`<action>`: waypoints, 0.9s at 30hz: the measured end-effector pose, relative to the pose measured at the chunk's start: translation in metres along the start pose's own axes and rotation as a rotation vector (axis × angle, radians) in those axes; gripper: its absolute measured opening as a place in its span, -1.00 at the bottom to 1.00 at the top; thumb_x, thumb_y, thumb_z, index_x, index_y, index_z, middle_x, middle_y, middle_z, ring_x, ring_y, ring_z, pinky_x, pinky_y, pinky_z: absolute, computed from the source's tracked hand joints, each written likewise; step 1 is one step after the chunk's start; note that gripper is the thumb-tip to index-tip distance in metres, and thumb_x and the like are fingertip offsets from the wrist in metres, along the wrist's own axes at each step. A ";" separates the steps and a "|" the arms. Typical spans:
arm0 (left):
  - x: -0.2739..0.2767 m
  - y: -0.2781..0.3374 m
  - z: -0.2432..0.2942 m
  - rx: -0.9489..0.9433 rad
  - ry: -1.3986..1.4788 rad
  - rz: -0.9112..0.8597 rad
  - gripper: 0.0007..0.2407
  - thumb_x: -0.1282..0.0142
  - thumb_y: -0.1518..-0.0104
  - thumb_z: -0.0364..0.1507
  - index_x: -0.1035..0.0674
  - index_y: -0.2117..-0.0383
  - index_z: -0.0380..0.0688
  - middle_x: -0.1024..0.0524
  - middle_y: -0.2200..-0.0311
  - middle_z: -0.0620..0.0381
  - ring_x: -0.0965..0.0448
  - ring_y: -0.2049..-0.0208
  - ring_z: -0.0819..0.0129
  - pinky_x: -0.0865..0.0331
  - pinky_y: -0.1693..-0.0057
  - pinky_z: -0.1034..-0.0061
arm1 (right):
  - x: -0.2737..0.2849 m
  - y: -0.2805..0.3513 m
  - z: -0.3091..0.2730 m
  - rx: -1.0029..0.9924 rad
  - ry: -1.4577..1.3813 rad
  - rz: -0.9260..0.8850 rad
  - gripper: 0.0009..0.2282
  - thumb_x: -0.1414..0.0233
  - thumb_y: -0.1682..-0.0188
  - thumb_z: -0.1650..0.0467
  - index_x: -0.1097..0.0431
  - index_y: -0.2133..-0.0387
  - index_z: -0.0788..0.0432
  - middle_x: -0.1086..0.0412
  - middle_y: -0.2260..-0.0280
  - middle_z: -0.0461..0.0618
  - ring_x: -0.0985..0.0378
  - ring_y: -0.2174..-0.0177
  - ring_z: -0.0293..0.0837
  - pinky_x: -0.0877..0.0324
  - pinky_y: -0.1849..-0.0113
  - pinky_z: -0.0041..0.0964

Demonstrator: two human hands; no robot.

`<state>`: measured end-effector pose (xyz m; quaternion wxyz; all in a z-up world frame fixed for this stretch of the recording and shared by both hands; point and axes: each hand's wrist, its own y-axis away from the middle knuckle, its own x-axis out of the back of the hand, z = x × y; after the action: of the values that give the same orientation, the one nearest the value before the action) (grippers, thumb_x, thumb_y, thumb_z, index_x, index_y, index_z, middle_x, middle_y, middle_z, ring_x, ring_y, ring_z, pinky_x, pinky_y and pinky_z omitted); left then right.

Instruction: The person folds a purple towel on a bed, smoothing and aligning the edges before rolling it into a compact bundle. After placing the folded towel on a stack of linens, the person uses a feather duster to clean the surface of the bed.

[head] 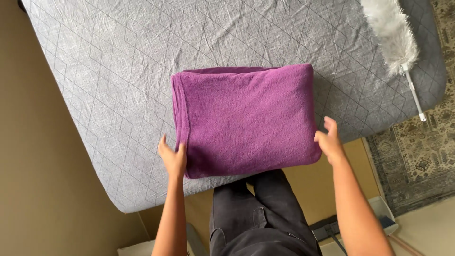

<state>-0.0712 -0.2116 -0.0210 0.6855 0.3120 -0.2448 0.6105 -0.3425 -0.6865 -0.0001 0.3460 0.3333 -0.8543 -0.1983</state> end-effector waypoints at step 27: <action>-0.134 -0.097 0.226 -0.516 -0.192 -0.116 -0.61 -0.13 -0.28 -0.20 -0.46 -0.17 -0.04 -0.40 -0.25 0.05 -0.34 -0.34 0.03 -0.14 -0.38 -0.06 | -0.138 -0.073 -0.183 0.970 0.831 -0.051 -0.56 0.09 -0.10 0.09 -0.33 -0.18 -0.03 -0.18 -0.27 0.03 -0.05 -0.32 0.13 0.20 -0.29 0.37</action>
<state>0.0170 -0.4732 0.0250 0.7498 0.1970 -0.4378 0.4553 -0.1048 -0.6602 0.0195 0.4533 0.5215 -0.6334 0.3483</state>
